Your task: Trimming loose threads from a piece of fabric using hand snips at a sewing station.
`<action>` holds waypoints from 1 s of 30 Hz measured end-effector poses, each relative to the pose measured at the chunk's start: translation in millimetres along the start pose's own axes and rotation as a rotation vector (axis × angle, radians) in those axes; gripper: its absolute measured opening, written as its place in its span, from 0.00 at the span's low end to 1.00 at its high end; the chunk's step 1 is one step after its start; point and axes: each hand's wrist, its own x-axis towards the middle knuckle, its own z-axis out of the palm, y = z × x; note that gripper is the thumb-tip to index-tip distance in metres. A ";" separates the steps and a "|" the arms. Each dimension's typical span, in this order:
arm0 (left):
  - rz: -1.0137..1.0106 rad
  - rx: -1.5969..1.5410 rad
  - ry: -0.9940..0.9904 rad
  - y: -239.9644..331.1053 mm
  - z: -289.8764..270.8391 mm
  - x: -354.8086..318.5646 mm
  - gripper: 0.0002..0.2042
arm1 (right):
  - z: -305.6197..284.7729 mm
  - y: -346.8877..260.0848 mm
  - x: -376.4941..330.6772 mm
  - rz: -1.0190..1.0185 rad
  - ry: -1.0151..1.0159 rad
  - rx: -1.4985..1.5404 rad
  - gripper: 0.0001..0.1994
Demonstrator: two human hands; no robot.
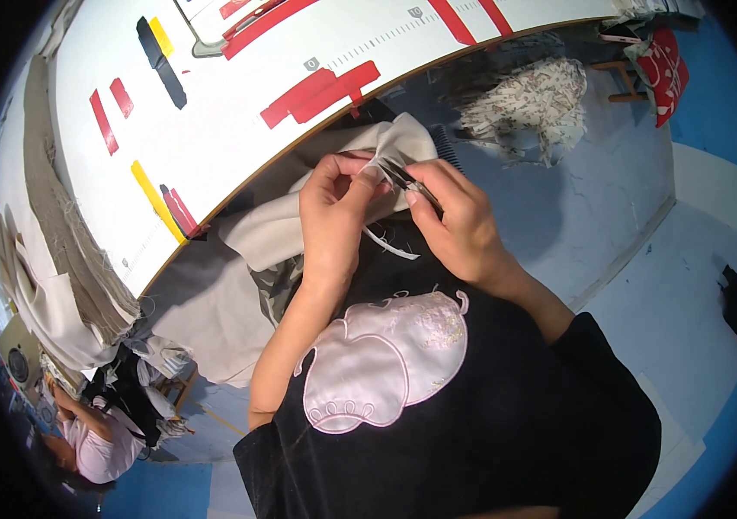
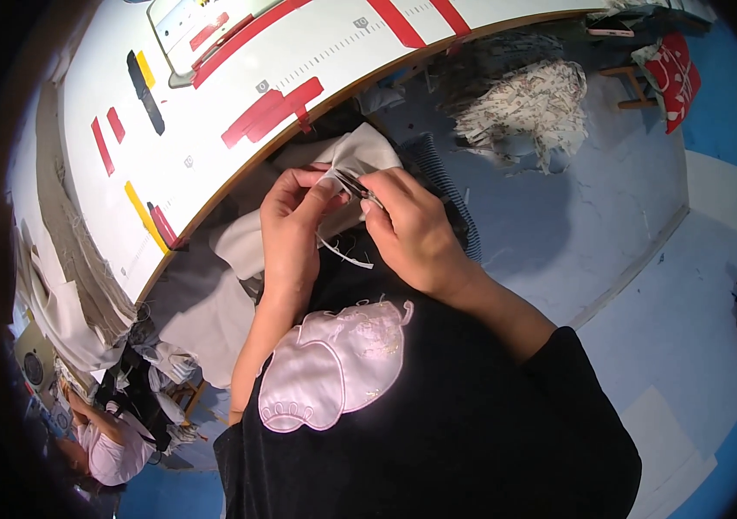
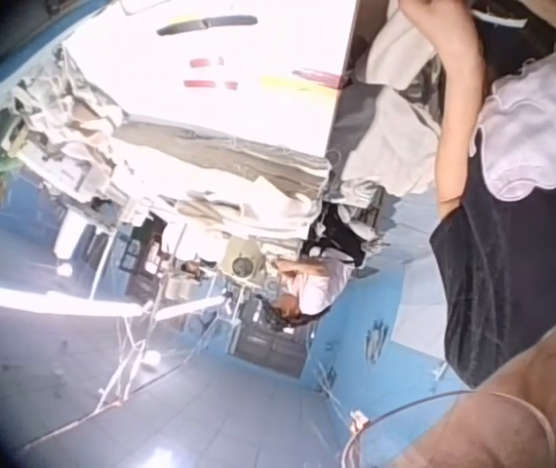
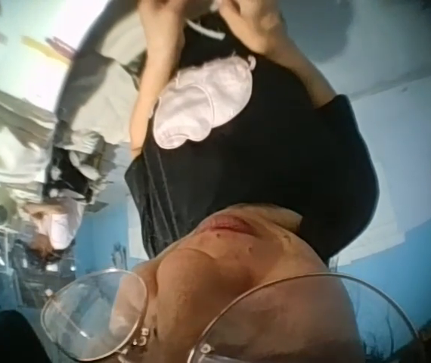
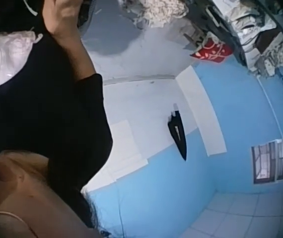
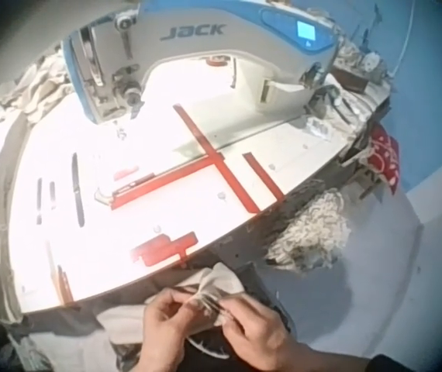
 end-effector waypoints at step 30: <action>0.036 0.083 0.005 -13.0 -0.5 -10.4 0.03 | 14.4 12.1 12.6 0.188 0.194 0.178 0.14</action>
